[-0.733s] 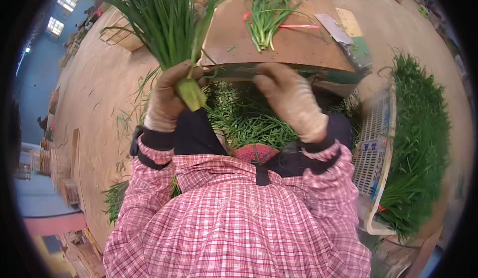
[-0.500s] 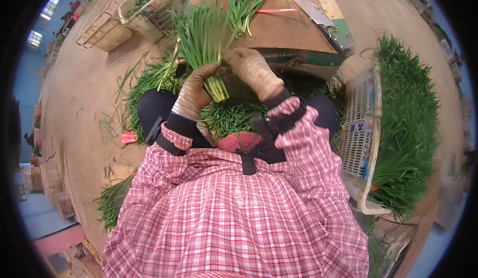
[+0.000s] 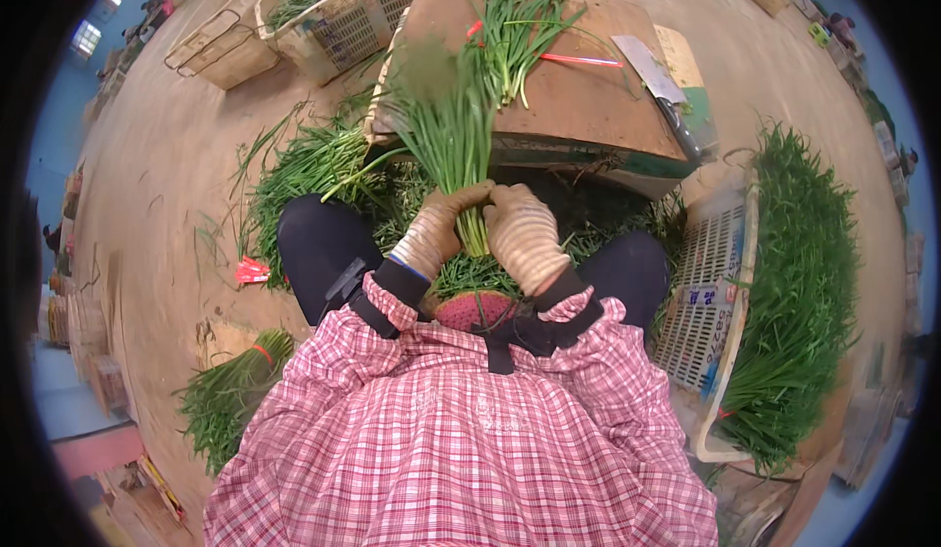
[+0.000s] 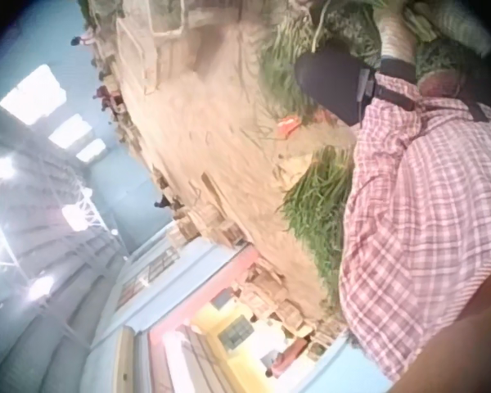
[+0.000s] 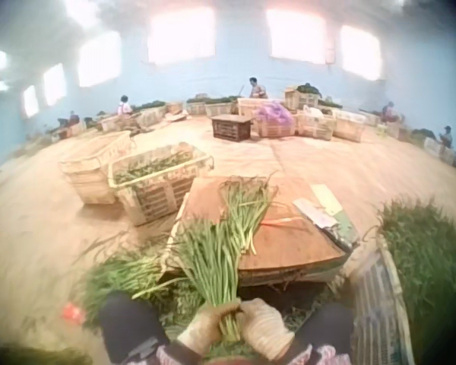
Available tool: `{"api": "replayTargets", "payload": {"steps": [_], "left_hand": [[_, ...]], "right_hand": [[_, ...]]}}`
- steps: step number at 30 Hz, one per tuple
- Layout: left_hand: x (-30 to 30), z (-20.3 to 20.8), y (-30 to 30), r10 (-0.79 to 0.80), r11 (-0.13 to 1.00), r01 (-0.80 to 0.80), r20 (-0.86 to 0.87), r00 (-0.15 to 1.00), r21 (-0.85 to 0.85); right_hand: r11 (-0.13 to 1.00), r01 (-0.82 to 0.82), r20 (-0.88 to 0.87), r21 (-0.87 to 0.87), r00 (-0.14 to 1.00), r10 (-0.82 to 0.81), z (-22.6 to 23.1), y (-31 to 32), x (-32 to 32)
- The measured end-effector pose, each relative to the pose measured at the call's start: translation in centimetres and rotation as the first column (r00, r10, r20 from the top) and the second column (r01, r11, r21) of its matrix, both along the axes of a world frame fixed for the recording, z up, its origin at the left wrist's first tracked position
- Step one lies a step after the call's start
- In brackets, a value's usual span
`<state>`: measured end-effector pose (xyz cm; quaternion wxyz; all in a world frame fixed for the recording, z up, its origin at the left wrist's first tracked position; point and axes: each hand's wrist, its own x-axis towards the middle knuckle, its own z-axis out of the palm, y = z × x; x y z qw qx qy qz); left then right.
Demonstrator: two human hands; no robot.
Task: The person gathers a bunch of chives, pulls off loose leaves by hand, and aligns the stems on a wooden board. They then pick up a red tie and wrap it around the chives before placing the bundle into a plastic crate.
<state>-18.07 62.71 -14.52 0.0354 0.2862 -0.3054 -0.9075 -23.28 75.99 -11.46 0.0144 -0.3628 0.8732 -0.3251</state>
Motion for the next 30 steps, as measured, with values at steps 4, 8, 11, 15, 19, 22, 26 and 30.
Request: {"api": "replayTargets", "payload": {"steps": [4,8,11,15,19,22,26,30], "left_hand": [[-0.7,0.5,1.0,0.119,0.985,-0.103,0.116,0.986,-0.139],[-0.5,0.9,0.2,-0.088,0.996,0.087,0.019,0.996,0.035],[-0.4,1.1,-0.4,-0.178,0.974,0.181,0.036,0.983,-0.138],[-0.1,1.3,-0.3,-0.389,0.736,0.283,-0.042,0.92,-0.616],[2.3,8.4,-3.7,-0.332,-0.162,0.718,0.723,0.606,-0.677],[6.5,9.8,-8.1,0.19,-0.553,0.359,0.306,0.933,-0.751],[6.0,8.7,-14.3,0.086,-0.566,0.635,0.729,0.679,-0.525],[6.0,10.5,-18.2,-0.154,-0.618,0.443,0.652,0.742,-0.65]], "right_hand": [[0.959,0.085,0.345,-0.272,0.939,0.014,-1.4,0.2,-1.7],[0.97,0.008,0.856,-0.243,0.473,0.21,-0.8,-1.0,-1.8],[0.985,0.064,0.856,-0.163,0.506,0.109,-0.4,-1.8,-0.9],[0.963,-0.068,0.49,-0.261,0.85,0.193,-4.5,-0.6,-3.0],[0.893,-0.078,0.63,-0.442,0.682,0.371,0.1,-0.1,-2.0],[0.965,0.053,0.855,-0.255,0.479,0.2,2.8,0.9,-2.4],[0.963,0.092,0.925,-0.253,0.314,0.213,3.1,1.1,-3.3],[0.96,0.137,0.961,-0.246,0.166,0.222,2.5,1.6,-5.0]]}}
